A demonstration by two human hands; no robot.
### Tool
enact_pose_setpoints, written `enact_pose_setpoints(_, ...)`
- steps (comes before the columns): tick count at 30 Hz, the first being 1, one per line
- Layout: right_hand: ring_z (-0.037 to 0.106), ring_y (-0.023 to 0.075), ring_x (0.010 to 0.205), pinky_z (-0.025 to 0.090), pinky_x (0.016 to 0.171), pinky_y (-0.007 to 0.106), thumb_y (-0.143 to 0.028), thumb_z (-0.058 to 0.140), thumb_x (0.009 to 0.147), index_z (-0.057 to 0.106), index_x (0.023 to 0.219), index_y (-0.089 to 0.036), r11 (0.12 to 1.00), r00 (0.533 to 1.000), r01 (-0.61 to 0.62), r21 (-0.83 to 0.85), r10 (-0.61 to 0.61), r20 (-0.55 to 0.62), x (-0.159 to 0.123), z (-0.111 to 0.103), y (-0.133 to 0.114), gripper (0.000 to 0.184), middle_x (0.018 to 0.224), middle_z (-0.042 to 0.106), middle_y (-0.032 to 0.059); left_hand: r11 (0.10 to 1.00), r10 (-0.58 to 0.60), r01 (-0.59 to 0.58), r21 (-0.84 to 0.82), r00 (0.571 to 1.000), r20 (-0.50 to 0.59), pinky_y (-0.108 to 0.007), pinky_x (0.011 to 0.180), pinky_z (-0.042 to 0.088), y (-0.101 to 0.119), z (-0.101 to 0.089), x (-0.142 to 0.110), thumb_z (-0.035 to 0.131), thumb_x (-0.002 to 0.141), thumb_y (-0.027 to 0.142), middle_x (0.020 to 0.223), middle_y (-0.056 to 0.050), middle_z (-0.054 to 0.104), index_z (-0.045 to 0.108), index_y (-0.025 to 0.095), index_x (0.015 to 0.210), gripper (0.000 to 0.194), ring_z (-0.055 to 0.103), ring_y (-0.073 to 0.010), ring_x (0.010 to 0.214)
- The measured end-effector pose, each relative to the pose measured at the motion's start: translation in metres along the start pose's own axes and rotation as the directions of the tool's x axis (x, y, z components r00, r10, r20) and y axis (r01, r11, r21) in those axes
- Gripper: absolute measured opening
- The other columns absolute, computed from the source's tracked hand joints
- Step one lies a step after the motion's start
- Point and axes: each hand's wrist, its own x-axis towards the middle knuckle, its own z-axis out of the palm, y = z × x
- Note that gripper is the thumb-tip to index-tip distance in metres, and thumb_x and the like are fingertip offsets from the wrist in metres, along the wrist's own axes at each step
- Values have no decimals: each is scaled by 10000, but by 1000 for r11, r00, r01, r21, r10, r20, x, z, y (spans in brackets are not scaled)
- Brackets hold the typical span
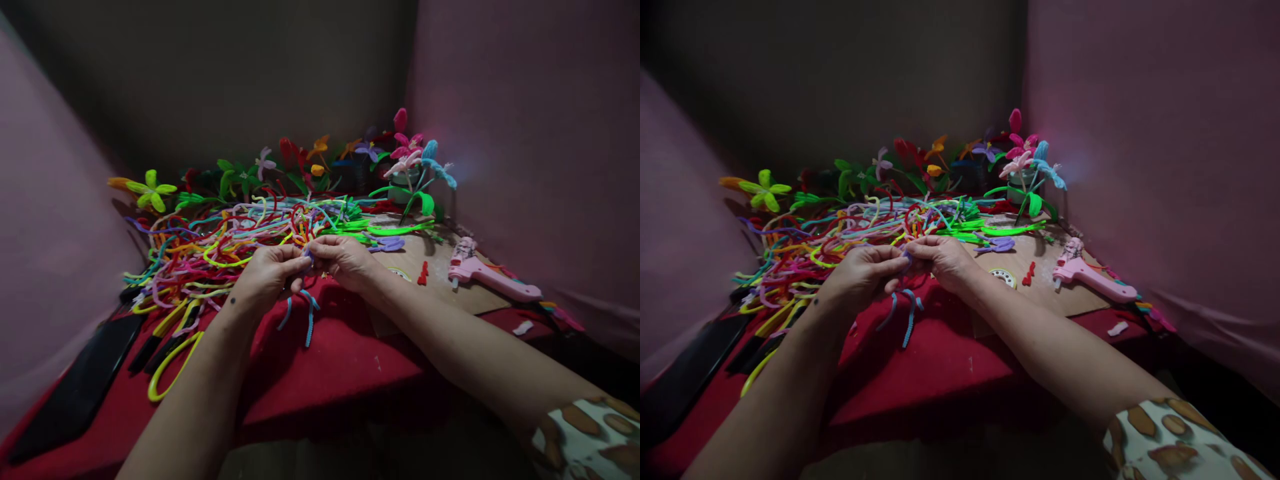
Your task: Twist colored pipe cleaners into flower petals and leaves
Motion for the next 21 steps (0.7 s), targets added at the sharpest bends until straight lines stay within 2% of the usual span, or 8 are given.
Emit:
enact_pose_setpoints(4, 456, 62, 450, 314, 445, 212, -319, 715, 587, 616, 664, -114, 985, 997, 71, -156, -76, -27, -1, 0, -2, 240, 546, 569, -12, 993, 27, -19, 117, 998, -65, -163, 318, 196, 5, 3, -1, 593, 692, 317, 360, 46, 459, 498, 145, 622, 209, 310, -40, 287)
enact_pose_setpoints(7, 393, 58, 412, 275, 418, 221, -337, 697, 587, 589, 593, -118, 941, 985, 99, -324, -140, -105, -4, 3, -5, 244, 475, 516, -26, 980, 73, -52, 190, 992, -107, -168, 335, 222, 4, 6, 0, 596, 675, 288, 373, 56, 453, 518, 142, 616, 176, 328, -43, 304)
enact_pose_setpoints(12, 372, 60, 427, 272, 440, 222, -318, 634, 635, 545, 552, -141, 863, 938, 131, -488, -267, -222, -6, 7, -1, 215, 447, 469, -45, 921, 231, -167, 353, 961, -149, -191, 414, 307, -4, 11, 4, 608, 641, 266, 464, 45, 500, 559, 148, 630, 128, 416, -74, 397)
enact_pose_setpoints(15, 377, 64, 438, 286, 452, 219, -325, 615, 650, 524, 548, -152, 853, 918, 138, -504, -301, -258, -4, 6, 5, 221, 447, 464, -47, 825, 355, -215, 523, 917, -184, -202, 467, 324, -8, 15, 4, 586, 649, 251, 494, 32, 521, 555, 164, 599, 105, 441, -91, 454)
enact_pose_setpoints(17, 377, 65, 430, 290, 448, 218, -338, 609, 655, 512, 552, -157, 877, 914, 147, -458, -298, -277, -2, 4, 8, 229, 449, 467, -47, 776, 387, -204, 598, 901, -195, -203, 478, 320, -8, 17, 4, 573, 655, 237, 484, 34, 516, 553, 174, 593, 91, 437, -92, 457)
enact_pose_setpoints(19, 378, 65, 420, 289, 440, 218, -345, 618, 647, 510, 558, -158, 894, 913, 156, -420, -293, -284, -1, 3, 9, 233, 449, 468, -47, 800, 355, -187, 570, 913, -199, -202, 467, 322, -8, 17, 5, 571, 656, 233, 474, 38, 511, 550, 178, 603, 79, 438, -92, 443)
enact_pose_setpoints(21, 379, 63, 411, 284, 430, 217, -350, 629, 639, 518, 563, -154, 902, 925, 154, -404, -275, -261, -1, 3, 8, 238, 449, 471, -47, 879, 280, -176, 442, 943, -182, -198, 440, 326, -8, 16, 5, 579, 650, 235, 477, 42, 515, 549, 173, 625, 73, 440, -87, 419)
